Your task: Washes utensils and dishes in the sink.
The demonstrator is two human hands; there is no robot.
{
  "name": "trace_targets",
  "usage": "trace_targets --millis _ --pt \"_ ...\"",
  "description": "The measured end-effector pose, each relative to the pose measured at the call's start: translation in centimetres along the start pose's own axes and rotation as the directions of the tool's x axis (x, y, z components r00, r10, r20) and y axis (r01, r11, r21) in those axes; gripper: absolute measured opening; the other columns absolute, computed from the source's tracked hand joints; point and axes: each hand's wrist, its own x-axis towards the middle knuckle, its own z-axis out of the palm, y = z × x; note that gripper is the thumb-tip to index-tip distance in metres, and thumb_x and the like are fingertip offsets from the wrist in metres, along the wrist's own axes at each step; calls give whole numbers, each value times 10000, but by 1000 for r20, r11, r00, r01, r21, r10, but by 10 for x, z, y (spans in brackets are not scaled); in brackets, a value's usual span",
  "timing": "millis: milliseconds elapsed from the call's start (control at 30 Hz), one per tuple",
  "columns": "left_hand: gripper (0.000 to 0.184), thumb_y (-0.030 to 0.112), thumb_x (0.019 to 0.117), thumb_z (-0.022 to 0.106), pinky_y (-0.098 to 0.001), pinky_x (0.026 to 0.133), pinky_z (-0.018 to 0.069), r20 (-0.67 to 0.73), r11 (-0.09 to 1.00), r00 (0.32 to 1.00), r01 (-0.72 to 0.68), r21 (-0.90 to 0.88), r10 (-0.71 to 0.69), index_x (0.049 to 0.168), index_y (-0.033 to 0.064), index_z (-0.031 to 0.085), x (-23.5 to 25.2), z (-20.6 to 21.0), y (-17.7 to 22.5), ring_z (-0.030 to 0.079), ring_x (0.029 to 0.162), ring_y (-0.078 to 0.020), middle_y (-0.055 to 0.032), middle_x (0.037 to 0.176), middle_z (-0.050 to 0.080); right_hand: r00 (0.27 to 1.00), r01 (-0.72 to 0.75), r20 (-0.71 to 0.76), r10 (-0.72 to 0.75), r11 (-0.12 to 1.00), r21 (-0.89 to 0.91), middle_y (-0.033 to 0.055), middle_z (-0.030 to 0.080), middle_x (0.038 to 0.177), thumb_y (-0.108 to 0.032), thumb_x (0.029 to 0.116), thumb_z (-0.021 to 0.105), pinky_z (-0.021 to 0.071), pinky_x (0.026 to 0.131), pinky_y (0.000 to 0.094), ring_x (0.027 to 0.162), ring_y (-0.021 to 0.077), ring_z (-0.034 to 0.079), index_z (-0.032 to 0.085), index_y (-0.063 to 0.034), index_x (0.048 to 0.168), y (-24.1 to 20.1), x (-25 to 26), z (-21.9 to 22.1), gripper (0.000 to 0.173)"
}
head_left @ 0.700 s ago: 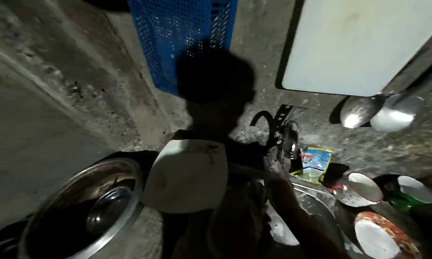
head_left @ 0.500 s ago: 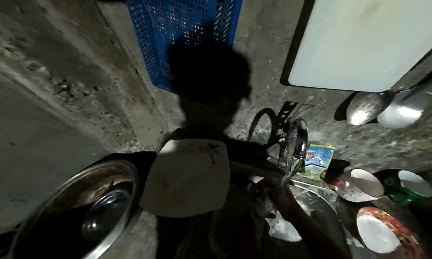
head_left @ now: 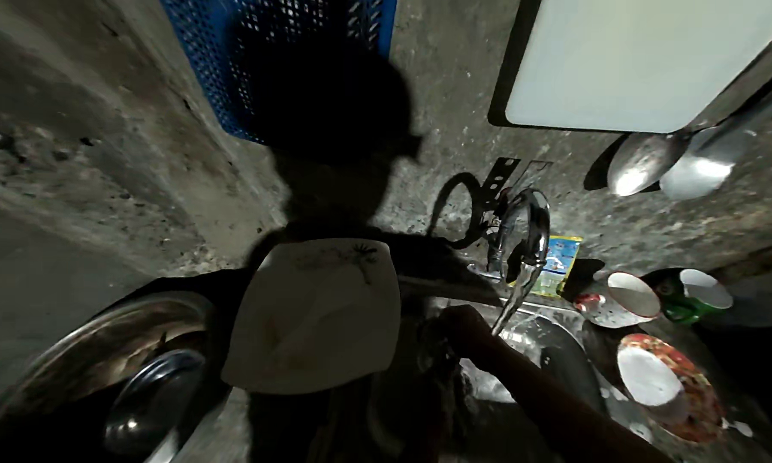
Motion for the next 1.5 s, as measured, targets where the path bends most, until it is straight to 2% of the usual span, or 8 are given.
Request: trace_targets --millis 200,367,467,667,800,933,1100,1500 --pt "232 -6 1002 580 -287 860 560 -21 969 996 -88 -231 86 1187 -144 602 11 5 -8 656 943 -149 -190 1093 676 960 -96 235 152 968 -234 105 619 971 -136 1013 603 536 776 365 830 168 614 620 15 1145 13 2 -14 200" --pt "372 46 1073 463 -330 1057 459 89 975 988 108 195 -127 1411 -109 478 -29 -6 46 597 1198 -231 -235 1365 582 904 -182 326 276 939 -291 51 631 919 -144 1003 631 526 744 334 792 127 614 644 -7 1068 -8 -18 -19 152" --pt "315 82 1113 329 -308 791 533 82 984 981 178 3 -178 1307 -78 518 -16 8 37 626 900 -182 -168 1118 625 907 -133 288 305 860 -493 79 637 912 -205 1001 633 514 745 393 778 162 608 664 -3 1031 -13 -22 -24 207" --pt "259 44 1064 462 -264 785 548 165 987 986 57 -151 -32 1274 -86 541 13 5 13 624 872 -118 -126 1062 637 926 -83 279 254 858 -506 103 636 935 -226 1006 635 527 766 413 798 190 620 652 2 1073 -20 -27 -32 238" --pt "141 68 1074 449 -239 484 504 112 904 971 236 -357 -209 1038 -33 541 12 18 21 530 492 -106 -40 661 530 978 -98 183 95 995 10 57 632 898 -44 1000 601 558 732 295 755 110 628 630 31 1089 1 -17 -30 120" --pt "211 132 1098 452 -217 486 510 71 867 973 230 -442 -222 995 -31 536 6 21 13 545 497 -96 -40 656 532 1000 6 27 -8 997 71 26 612 833 -186 1048 570 486 636 254 663 70 556 659 9 1079 6 1 -7 217" --pt "238 130 1098 455 -239 557 512 7 924 980 188 -332 -197 1066 -71 579 -6 13 8 555 561 -104 -57 715 566 992 -116 9 125 943 -313 263 618 1313 -110 1043 542 430 1072 461 1231 336 588 618 82 1295 -24 4 -2 326" --pt "267 193 1082 520 -252 517 533 -26 942 986 149 -301 -165 994 -53 576 -11 5 11 564 508 -112 -46 647 551 987 -39 -157 -20 929 -367 276 637 1243 -61 997 582 451 1044 490 1186 368 604 643 78 1233 -13 2 -4 280"
